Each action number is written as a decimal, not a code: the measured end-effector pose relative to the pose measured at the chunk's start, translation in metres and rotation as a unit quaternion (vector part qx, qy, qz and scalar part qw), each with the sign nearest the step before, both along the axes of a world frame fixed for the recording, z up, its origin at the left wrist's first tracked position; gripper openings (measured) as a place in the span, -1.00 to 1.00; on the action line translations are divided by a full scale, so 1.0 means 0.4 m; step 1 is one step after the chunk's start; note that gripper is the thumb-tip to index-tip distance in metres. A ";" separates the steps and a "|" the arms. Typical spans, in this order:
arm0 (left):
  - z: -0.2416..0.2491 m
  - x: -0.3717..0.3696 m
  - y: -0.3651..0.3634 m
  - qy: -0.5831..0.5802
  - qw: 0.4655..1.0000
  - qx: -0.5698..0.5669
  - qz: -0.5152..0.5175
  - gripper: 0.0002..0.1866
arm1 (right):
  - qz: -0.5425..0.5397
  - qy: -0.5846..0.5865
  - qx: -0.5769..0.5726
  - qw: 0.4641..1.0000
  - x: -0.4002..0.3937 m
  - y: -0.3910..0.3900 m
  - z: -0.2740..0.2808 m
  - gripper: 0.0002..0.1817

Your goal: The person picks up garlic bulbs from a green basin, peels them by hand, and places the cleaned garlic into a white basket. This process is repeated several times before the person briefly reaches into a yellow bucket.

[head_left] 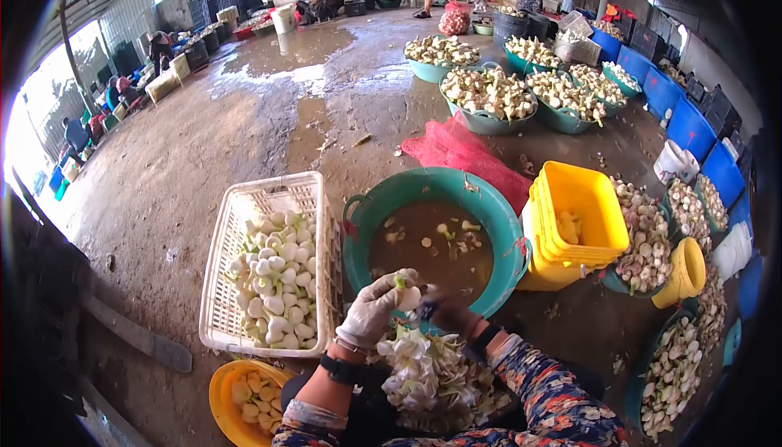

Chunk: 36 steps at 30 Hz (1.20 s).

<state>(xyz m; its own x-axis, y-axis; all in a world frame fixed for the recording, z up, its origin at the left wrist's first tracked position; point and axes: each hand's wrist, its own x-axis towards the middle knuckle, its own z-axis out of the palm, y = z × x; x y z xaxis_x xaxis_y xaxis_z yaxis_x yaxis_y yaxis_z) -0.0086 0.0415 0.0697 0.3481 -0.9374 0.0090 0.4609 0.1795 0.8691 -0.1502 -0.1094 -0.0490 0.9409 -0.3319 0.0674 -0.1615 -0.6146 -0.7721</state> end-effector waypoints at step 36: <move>-0.092 0.085 -0.123 0.026 0.956 0.259 0.132 -0.61 | -0.299 0.265 -0.091 0.912 0.156 -0.573 -0.405 -0.72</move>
<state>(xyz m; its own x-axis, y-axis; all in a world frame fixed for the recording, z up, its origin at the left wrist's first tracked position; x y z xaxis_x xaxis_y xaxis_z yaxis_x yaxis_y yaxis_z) 0.0253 -0.0079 0.0328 0.5614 -0.6905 -0.4561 0.5037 -0.1521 0.8504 -0.0878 -0.3387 -0.2110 0.5115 -0.8253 -0.2392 -0.8307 -0.4038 -0.3831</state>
